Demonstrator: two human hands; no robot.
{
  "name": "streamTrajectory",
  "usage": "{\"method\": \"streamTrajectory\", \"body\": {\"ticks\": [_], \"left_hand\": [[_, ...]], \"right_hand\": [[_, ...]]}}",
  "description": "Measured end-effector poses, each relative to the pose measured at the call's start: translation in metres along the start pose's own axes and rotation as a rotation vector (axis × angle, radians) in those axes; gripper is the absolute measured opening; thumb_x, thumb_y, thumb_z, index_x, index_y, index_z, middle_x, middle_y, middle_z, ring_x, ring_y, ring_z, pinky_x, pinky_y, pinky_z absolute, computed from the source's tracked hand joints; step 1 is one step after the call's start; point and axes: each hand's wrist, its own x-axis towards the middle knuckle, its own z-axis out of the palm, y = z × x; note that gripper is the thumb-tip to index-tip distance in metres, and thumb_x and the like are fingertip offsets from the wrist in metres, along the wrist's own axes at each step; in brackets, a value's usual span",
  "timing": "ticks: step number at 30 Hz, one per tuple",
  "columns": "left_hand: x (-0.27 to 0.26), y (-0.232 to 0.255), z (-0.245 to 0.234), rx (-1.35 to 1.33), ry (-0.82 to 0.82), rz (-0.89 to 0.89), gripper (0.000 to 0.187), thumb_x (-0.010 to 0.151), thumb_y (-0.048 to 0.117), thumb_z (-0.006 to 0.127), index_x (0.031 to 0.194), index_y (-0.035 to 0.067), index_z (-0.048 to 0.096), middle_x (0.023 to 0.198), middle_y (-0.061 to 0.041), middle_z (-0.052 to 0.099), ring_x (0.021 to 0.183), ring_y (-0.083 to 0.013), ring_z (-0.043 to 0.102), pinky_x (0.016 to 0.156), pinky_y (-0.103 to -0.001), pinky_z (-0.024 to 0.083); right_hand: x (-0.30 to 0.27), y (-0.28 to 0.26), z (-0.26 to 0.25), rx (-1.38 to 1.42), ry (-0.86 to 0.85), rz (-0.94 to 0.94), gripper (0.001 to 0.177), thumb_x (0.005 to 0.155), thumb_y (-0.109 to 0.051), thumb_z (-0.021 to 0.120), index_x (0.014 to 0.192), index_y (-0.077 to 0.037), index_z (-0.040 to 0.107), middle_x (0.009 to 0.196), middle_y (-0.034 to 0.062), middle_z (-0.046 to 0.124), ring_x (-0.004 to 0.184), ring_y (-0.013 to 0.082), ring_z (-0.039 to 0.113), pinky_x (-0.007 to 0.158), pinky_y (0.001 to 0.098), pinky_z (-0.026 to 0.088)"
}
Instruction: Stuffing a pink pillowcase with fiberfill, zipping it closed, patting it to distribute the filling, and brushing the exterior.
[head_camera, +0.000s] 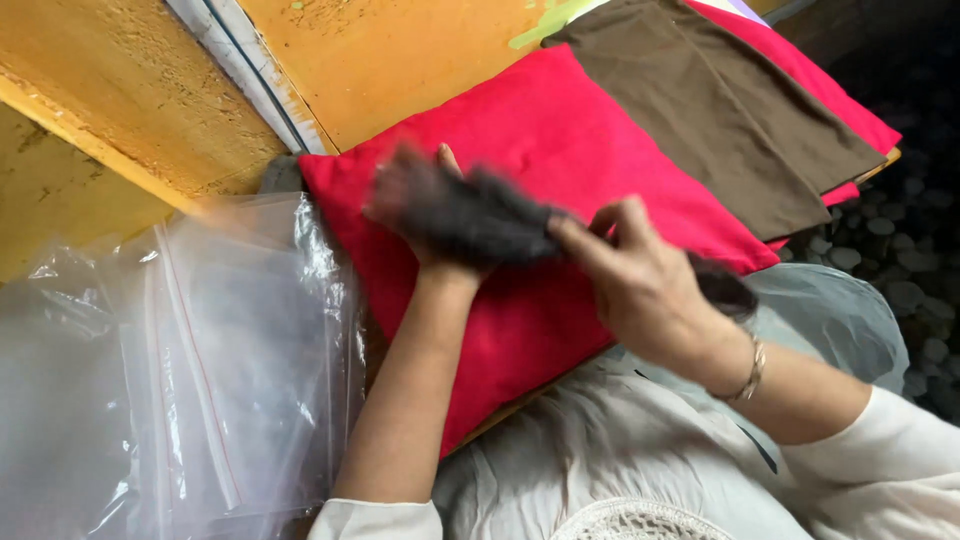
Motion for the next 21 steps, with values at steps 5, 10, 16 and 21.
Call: {"method": "streamTrajectory", "body": {"ticks": [5, 10, 16, 21], "left_hand": [[-0.021, 0.009, 0.006, -0.025, 0.058, 0.034, 0.072, 0.082, 0.042, 0.044, 0.145, 0.013, 0.027, 0.149, -0.030, 0.013, 0.135, -0.0553, 0.007, 0.097, -0.079, 0.000], [-0.022, 0.019, 0.001, 0.012, 0.081, 0.025, 0.070, 0.089, 0.053, 0.037, 0.145, 0.012, 0.028, 0.148, -0.031, 0.014, 0.135, -0.0534, 0.010, 0.099, -0.078, 0.000], [-0.019, 0.022, 0.007, 0.103, 0.056, 0.024, 0.070, 0.090, 0.054, 0.035, 0.145, 0.012, 0.027, 0.148, -0.030, 0.017, 0.135, -0.0518, 0.014, 0.097, -0.079, 0.007], [-0.023, 0.014, 0.009, -0.069, 0.118, 0.099, 0.064, 0.088, 0.045, 0.047, 0.136, 0.003, 0.041, 0.143, -0.034, 0.024, 0.135, -0.0533, 0.013, 0.104, -0.073, 0.002]], "right_hand": [[-0.026, 0.076, 0.024, -0.314, -0.008, 0.047, 0.042, 0.088, -0.004, 0.049, 0.127, -0.018, 0.056, 0.088, 0.0102, 0.043, 0.055, 0.0299, 0.048, 0.031, 0.0427, 0.036], [-0.013, 0.173, 0.006, -0.471, -0.156, 0.599, 0.024, 0.084, -0.014, 0.051, 0.101, -0.010, 0.067, 0.097, 0.0221, 0.048, 0.082, 0.0481, 0.056, 0.066, 0.0560, 0.049], [0.026, 0.029, -0.008, -0.144, 0.085, 0.107, 0.046, 0.082, 0.000, 0.058, 0.124, -0.017, 0.062, 0.094, 0.0114, 0.045, 0.072, 0.0346, 0.056, 0.051, 0.0470, 0.046], [0.057, 0.028, 0.047, -0.216, -0.183, -0.066, 0.036, 0.080, -0.004, 0.050, 0.113, -0.015, 0.059, 0.088, 0.0136, 0.044, 0.066, 0.0371, 0.055, 0.049, 0.0487, 0.046]]}}
